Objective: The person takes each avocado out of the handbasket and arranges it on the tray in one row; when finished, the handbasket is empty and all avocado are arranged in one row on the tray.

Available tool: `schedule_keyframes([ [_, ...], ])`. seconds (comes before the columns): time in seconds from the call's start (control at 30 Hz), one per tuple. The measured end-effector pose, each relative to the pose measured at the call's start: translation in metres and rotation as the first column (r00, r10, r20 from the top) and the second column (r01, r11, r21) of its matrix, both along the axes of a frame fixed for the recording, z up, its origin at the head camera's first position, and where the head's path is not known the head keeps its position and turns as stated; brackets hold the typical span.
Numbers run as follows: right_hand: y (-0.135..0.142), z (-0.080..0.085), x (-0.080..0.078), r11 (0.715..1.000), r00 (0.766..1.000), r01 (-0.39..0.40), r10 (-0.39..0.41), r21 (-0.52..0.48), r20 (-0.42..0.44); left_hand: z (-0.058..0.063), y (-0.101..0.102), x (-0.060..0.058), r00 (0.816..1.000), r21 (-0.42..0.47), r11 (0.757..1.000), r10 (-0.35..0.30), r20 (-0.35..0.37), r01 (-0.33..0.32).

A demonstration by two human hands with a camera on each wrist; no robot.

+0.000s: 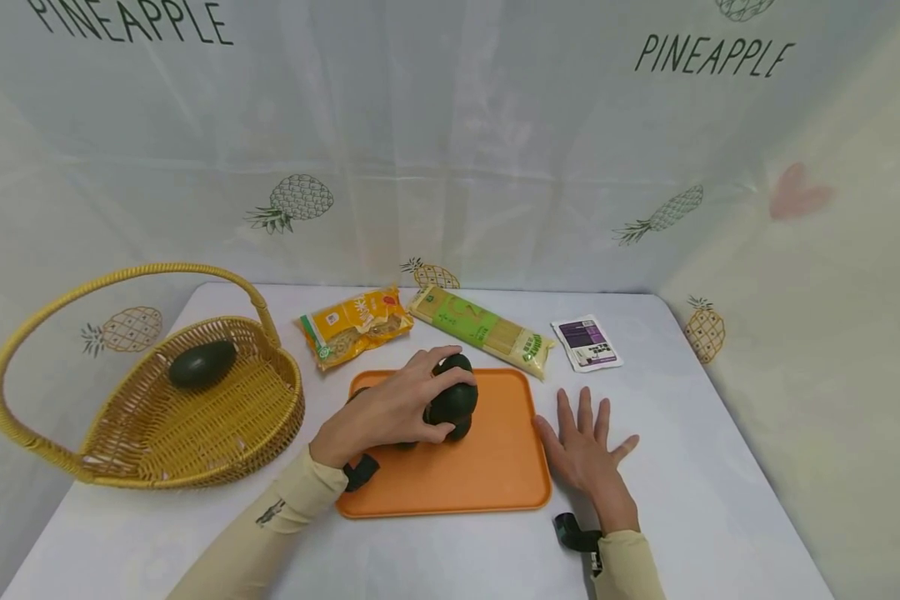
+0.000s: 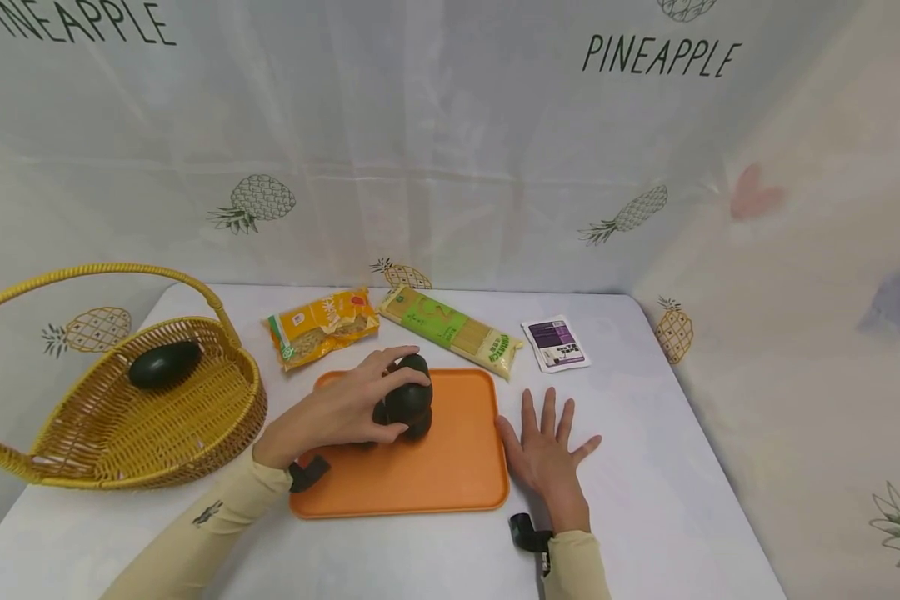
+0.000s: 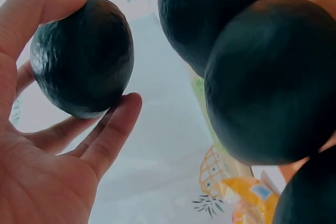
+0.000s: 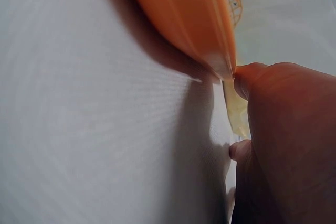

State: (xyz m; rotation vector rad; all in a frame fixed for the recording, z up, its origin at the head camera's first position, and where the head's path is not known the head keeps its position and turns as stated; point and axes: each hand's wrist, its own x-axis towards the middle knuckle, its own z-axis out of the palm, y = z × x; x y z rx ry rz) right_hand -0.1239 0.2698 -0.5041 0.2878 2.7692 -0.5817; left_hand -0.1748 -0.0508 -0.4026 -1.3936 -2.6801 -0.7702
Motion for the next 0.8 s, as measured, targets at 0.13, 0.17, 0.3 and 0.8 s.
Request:
schedule_keyframes([
  [0.13,0.000,0.000,0.000,1.000,1.000,0.002,-0.002,0.002,-0.001,0.000,0.007,0.001,1.000,-0.005,1.000,-0.009,-0.009,0.009],
  [0.17,0.000,0.000,0.000,1.000,1.000,0.003,-0.003,0.002,-0.002,0.000,0.008,0.001,1.000,-0.005,1.000,-0.010,-0.011,0.010],
  [0.3,0.000,-0.001,-0.001,1.000,1.000,0.003,-0.003,-0.003,-0.003,-0.002,0.015,0.001,1.000,-0.008,1.000,-0.009,-0.019,0.009],
  [0.8,-0.001,0.002,-0.002,1.000,1.000,0.010,-0.011,-0.008,-0.009,-0.007,0.041,-0.003,0.999,-0.043,0.999,-0.032,0.017,0.032],
])
